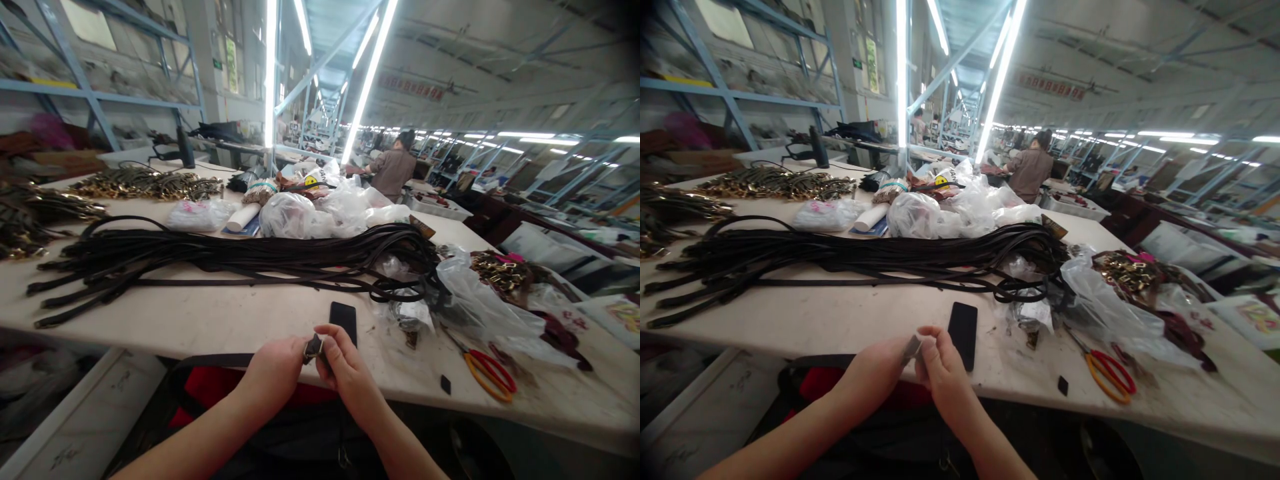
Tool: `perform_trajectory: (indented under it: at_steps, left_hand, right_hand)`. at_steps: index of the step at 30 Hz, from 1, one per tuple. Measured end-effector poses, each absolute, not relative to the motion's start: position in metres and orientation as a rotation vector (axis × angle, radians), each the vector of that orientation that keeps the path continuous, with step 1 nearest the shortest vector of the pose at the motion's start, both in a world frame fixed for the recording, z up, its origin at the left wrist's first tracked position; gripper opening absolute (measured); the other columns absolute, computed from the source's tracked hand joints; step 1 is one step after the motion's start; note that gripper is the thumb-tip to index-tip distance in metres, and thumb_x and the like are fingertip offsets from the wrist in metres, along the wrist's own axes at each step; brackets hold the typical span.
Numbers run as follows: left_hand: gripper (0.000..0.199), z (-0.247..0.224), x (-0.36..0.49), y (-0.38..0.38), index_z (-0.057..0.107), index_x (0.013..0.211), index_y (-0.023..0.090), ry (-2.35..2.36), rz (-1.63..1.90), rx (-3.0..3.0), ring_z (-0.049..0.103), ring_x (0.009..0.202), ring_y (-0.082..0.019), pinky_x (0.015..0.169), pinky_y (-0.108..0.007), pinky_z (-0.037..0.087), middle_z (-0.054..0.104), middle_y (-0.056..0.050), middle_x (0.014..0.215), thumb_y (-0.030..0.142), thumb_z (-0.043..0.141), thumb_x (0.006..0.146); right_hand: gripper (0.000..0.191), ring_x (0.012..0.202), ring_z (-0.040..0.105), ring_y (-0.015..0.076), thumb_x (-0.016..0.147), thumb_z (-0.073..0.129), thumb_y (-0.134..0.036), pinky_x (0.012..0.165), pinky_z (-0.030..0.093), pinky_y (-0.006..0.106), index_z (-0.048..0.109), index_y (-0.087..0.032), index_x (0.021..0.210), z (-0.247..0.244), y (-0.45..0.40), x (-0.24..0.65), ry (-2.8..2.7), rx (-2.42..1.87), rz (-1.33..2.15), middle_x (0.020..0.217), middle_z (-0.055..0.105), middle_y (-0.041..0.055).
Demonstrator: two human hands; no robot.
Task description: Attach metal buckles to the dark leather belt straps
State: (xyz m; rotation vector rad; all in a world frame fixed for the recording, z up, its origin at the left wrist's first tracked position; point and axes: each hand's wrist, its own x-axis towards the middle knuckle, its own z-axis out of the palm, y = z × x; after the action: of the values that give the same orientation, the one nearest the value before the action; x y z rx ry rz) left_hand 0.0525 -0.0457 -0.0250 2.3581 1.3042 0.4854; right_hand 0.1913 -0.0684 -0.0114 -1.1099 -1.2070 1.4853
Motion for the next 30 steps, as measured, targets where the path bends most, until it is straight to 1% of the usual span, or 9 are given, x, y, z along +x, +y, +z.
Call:
perform_trajectory:
  at_steps: [3, 7, 9, 11, 14, 17, 21, 25, 30]
  left_hand:
    - [0.021, -0.02, 0.048, -0.048, 0.06, 0.089, 0.017, 1.256, 0.484, 2.369, 0.059, 0.079, -0.023, 0.073, -0.037, 0.045, 0.064, -0.008, 0.085, 0.018, 0.039, 0.087]
    - [0.027, 0.002, 0.034, -0.053, 0.057, 0.1, 0.017, 1.213, 0.827, 2.15, 0.052, 0.093, -0.025, 0.082, -0.04, 0.04, 0.059, -0.009, 0.098, 0.034, 0.055, 0.079]
    - [0.025, 0.013, 0.03, -0.056, 0.057, 0.088, 0.016, 1.116, 0.83, 1.739, 0.053, 0.074, -0.018, 0.068, -0.03, 0.042, 0.058, -0.005, 0.08, 0.039, 0.056, 0.078]
    - [0.027, 0.019, 0.031, -0.061, 0.052, 0.077, 0.016, 0.941, 0.708, 1.279, 0.046, 0.057, -0.011, 0.054, -0.022, 0.036, 0.053, 0.001, 0.063, 0.042, 0.058, 0.077]
    - [0.032, 0.019, 0.037, -0.067, 0.05, 0.075, 0.015, 0.768, 0.64, 0.834, 0.042, 0.052, -0.006, 0.05, -0.017, 0.031, 0.049, 0.004, 0.059, 0.04, 0.069, 0.069]
    - [0.031, 0.009, 0.046, -0.071, 0.05, 0.072, 0.014, 0.749, 0.653, 0.742, 0.04, 0.05, -0.005, 0.049, -0.016, 0.029, 0.047, 0.005, 0.056, 0.034, 0.072, 0.065]
    - [0.026, -0.011, 0.056, -0.075, 0.047, 0.065, 0.015, 0.892, 0.659, 0.78, 0.041, 0.048, -0.007, 0.047, -0.018, 0.028, 0.044, 0.005, 0.052, 0.025, 0.071, 0.06]
    - [0.022, -0.019, 0.058, -0.08, 0.048, 0.07, 0.015, 0.909, 0.743, 0.72, 0.047, 0.056, -0.008, 0.056, -0.021, 0.037, 0.05, 0.004, 0.061, 0.024, 0.067, 0.063]
    - [0.024, -0.014, 0.055, -0.086, 0.048, 0.07, 0.015, 0.918, 0.766, 0.757, 0.049, 0.06, -0.009, 0.061, -0.022, 0.038, 0.053, 0.003, 0.062, 0.028, 0.067, 0.067]
  right_hand:
    - [0.048, 0.046, 0.031, 0.0059, 0.08, 0.045, -0.057, 0.043, 0.023, 0.019, 0.048, -0.015, 0.104, -0.008, -0.068, 0.193, -1.274, -1.08, 1.485, 0.054, 0.04, -0.0062]
    - [0.033, 0.053, 0.035, 0.0071, 0.08, 0.053, -0.047, 0.05, 0.029, 0.02, 0.056, -0.017, 0.093, 0.005, -0.073, 0.201, -1.257, -1.051, 1.51, 0.057, 0.041, -0.0043]
    - [0.026, 0.056, 0.038, 0.0077, 0.081, 0.054, -0.043, 0.054, 0.032, 0.021, 0.058, -0.018, 0.088, 0.009, -0.075, 0.202, -1.274, -1.016, 1.493, 0.062, 0.044, -0.0029]
    - [0.022, 0.061, 0.041, 0.008, 0.081, 0.054, -0.04, 0.057, 0.035, 0.021, 0.059, -0.019, 0.081, 0.01, -0.078, 0.2, -1.325, -0.959, 1.442, 0.071, 0.044, -0.0013]
    - [0.02, 0.073, 0.046, 0.0103, 0.082, 0.053, -0.038, 0.066, 0.04, 0.022, 0.06, -0.019, 0.078, 0.008, -0.083, 0.195, -1.4, -0.919, 1.329, 0.084, 0.044, 0.0011]
    - [0.018, 0.086, 0.048, 0.0136, 0.084, 0.051, -0.035, 0.074, 0.042, 0.024, 0.063, -0.021, 0.08, 0.015, -0.097, 0.197, -1.478, -0.892, 1.2, 0.094, 0.047, 0.0034]
    - [0.019, 0.072, 0.052, 0.013, 0.088, 0.044, -0.028, 0.065, 0.043, 0.026, 0.063, -0.025, 0.083, 0.042, -0.121, 0.21, -1.582, -0.753, 1.012, 0.08, 0.054, 0.0026]
    - [0.024, 0.074, 0.057, 0.0163, 0.086, 0.046, -0.022, 0.064, 0.043, 0.027, 0.061, -0.026, 0.104, 0.044, -0.118, 0.215, -1.973, -1.199, 0.612, 0.083, 0.063, 0.0039]
    - [0.028, 0.08, 0.061, 0.0228, 0.083, 0.044, -0.019, 0.067, 0.044, 0.032, 0.061, -0.02, 0.105, 0.013, -0.1, 0.205, -2.226, -1.625, 0.323, 0.094, 0.067, 0.008]
